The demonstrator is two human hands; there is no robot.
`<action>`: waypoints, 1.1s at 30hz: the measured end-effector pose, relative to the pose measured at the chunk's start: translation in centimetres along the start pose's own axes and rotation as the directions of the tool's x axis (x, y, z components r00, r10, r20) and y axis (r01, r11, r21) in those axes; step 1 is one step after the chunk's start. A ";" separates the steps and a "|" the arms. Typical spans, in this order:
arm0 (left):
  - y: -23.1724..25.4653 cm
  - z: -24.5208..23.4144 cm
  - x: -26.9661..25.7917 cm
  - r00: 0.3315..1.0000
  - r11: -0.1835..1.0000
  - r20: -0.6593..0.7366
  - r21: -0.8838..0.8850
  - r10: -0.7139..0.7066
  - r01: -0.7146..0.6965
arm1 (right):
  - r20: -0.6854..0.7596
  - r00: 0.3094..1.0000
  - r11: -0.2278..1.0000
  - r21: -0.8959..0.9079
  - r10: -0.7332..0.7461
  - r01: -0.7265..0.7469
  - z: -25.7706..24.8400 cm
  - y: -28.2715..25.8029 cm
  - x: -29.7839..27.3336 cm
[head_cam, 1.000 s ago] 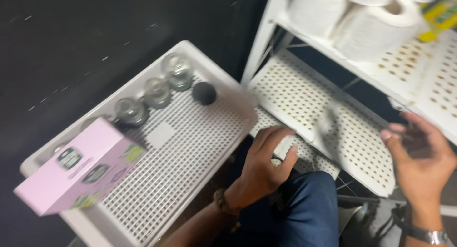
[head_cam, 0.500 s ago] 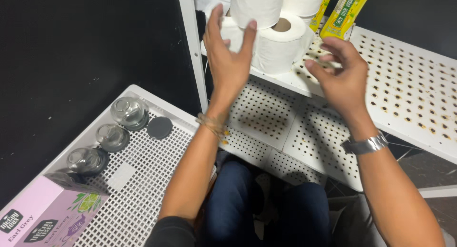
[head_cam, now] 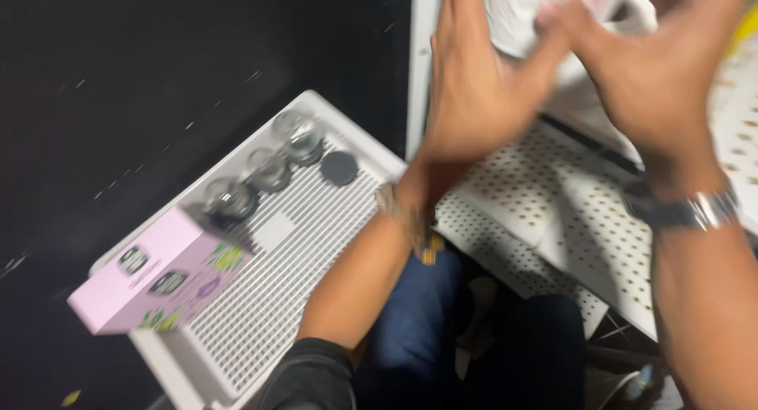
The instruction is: The person organizes various household supplies from a white metal shelf into a white plastic basket. They place black coasters, glass jars, a box of tea, toilet paper rolls, and yellow bottles into the basket. Finally, they fold several towels and place them on the shelf.
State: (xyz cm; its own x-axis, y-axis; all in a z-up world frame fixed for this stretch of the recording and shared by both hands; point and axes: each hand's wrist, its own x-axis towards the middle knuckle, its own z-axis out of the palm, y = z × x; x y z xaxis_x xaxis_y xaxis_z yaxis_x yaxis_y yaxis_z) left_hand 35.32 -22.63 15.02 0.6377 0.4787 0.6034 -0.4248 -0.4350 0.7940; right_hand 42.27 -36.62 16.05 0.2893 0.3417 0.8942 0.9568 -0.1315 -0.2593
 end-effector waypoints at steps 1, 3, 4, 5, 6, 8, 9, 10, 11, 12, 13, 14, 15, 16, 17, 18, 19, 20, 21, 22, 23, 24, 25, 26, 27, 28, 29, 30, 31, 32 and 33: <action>0.5 -2.0 -2.3 0.994 0.989 -0.038 0.111 0.107 -0.102 | 0.072 0.986 0.988 0.028 0.147 -0.150 0.5 -2.5 -0.6; 1.1 -6.3 -6.7 0.978 0.952 -0.073 0.252 0.196 -0.173 | 0.182 0.942 0.952 0.068 0.282 -0.298 2.5 -6.0 -2.3; 1.1 -8.5 -8.7 0.996 0.943 0.037 0.321 0.083 -0.091 | 0.216 0.961 0.985 -0.038 0.171 -0.167 3.9 -6.9 -3.4; 1.2 -10.7 -10.9 0.990 0.919 0.137 0.394 -0.041 -0.016 | 0.261 0.964 0.991 -0.132 0.060 -0.026 5.3 -8.0 -4.7; -0.1 -12.4 -12.3 0.992 0.914 0.117 0.407 -0.058 0.005 | 0.278 0.959 0.994 -0.109 0.053 -0.023 7.7 -9.0 -6.3; -2.6 -15.7 -15.0 0.998 0.899 0.041 0.435 0.041 -0.054 | 0.354 0.843 0.863 0.156 0.405 -0.480 12.2 -11.1 -9.7; -3.7 -17.1 -16.2 0.999 0.894 0.023 0.446 0.034 -0.041 | 0.370 0.841 0.863 0.167 0.394 -0.477 14.3 -11.0 -10.8; -4.7 -18.6 -17.4 0.998 0.870 0.021 0.493 -0.053 0.035 | 0.422 0.839 0.884 0.159 0.343 -0.440 16.5 -11.0 -11.9; -5.6 -20.0 -18.6 0.990 0.837 0.015 0.537 -0.139 0.110 | 0.472 0.832 0.903 0.153 0.290 -0.402 18.7 -11.0 -12.9; -5.7 -20.9 -19.0 0.990 0.832 -0.003 0.541 -0.142 0.121 | 0.484 0.831 0.904 0.162 0.276 -0.395 20.5 -11.6 -13.3; -5.9 -21.8 -19.5 0.984 0.857 -0.029 0.487 -0.173 0.165 | 0.526 0.778 0.859 0.161 0.342 -0.486 22.2 -12.3 -13.7; -6.0 -22.7 -19.8 0.978 0.879 -0.052 0.431 -0.203 0.205 | 0.567 0.719 0.806 0.152 0.403 -0.572 23.9 -12.9 -14.0; -5.5 -23.4 -19.7 0.977 0.875 -0.069 0.434 -0.203 0.213 | 0.577 0.718 0.809 0.159 0.389 -0.566 24.8 -13.4 -14.3; -5.1 -24.1 -19.3 0.940 0.890 -0.074 0.303 -0.334 0.340 | 0.628 0.672 0.781 0.158 0.393 -0.605 25.7 -13.8 -14.4; -4.7 -24.8 -19.0 0.888 0.873 -0.059 0.164 -0.456 0.459 | 0.678 0.622 0.751 0.153 0.393 -0.642 26.6 -14.1 -14.5; -5.3 -25.4 -19.1 0.890 0.876 -0.072 0.162 -0.449 0.455 | 0.681 0.627 0.758 0.160 0.380 -0.632 26.8 -14.9 -13.8; -5.9 -25.9 -19.1 0.853 0.840 -0.076 0.148 -0.517 0.522 | 0.727 0.562 0.718 0.139 0.394 -0.682 27.0 -15.5 -13.1; -6.4 -26.3 -19.4 0.806 0.796 -0.075 0.132 -0.587 0.591 | 0.771 0.487 0.672 0.106 0.410 -0.733 26.9 -16.2 -12.6; -6.6 -26.7 -19.3 0.806 0.796 -0.082 0.127 -0.587 0.592 | 0.775 0.486 0.676 0.105 0.404 -0.729 26.9 -16.3 -12.6; -6.7 -26.9 -19.3 0.793 0.782 -0.083 0.132 -0.604 0.610 | 0.783 0.481 0.675 0.108 0.394 -0.729 26.7 -16.4 -12.8; -6.9 -27.1 -19.3 0.779 0.767 -0.083 0.137 -0.621 0.627 | 0.791 0.476 0.675 0.111 0.385 -0.730 26.5 -16.4 -12.9; -6.8 -27.3 -19.2 0.778 0.767 -0.084 0.131 -0.623 0.628 | 0.793 0.473 0.677 0.106 0.385 -0.728 26.7 -16.2 -13.2; -6.8 -27.3 -19.1 0.784 0.772 -0.084 0.137 -0.615 0.620 | 0.787 0.470 0.662 0.107 0.400 -0.742 26.9 -15.9 -13.5; -6.7 -27.4 -19.1 0.789 0.777 -0.082 0.144 -0.608 0.613 | 0.781 0.466 0.644 0.107 0.417 -0.757 26.9 -15.7 -13.9; -7.1 -27.2 -19.6 0.787 0.775 -0.080 0.138 -0.612 0.617 | 0.782 0.461 0.645 0.100 0.420 -0.758 27.1 -15.7 -14.2; -7.7 -27.1 -20.0 0.787 0.777 -0.100 0.124 -0.609 0.617 | 0.759 0.473 0.623 0.114 0.447 -0.773 27.5 -15.7 -14.2; -8.2 -27.0 -20.3 0.786 0.779 -0.119 0.109 -0.607 0.618 | 0.736 0.483 0.602 0.129 0.475 -0.788 27.8 -15.6 -14.3; -8.4 -26.9 -20.5 0.787 0.780 -0.121 0.107 -0.605 0.616 | 0.736 0.485 0.604 0.130 0.472 -0.786 28.2 -15.4 -14.5; -8.6 -26.8 -20.7 0.791 0.785 -0.145 0.109 -0.594 0.610 | 0.709 0.484 0.571 0.139 0.513 -0.809 28.6 -15.2 -14.7; -8.7 -26.7 -21.0 0.793 0.788 -0.166 0.110 -0.586 0.606 | 0.681 0.476 0.534 0.147 0.556 -0.833 28.8 -15.0 -15.1; -8.8 -26.7 -21.0 0.792 0.787 -0.166 0.108 -0.588 0.607 | 0.682 0.475 0.534 0.145 0.556 -0.833 29.0 -15.5 -14.8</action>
State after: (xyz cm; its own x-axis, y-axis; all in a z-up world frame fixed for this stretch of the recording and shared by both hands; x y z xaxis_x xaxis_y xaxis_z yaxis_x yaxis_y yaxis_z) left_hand 8.52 -8.49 -2.70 0.6480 0.7613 0.0236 0.1219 -0.1343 0.9834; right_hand 24.02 -12.69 -3.78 0.6895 0.7236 0.0315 0.2740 -0.2203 -0.9362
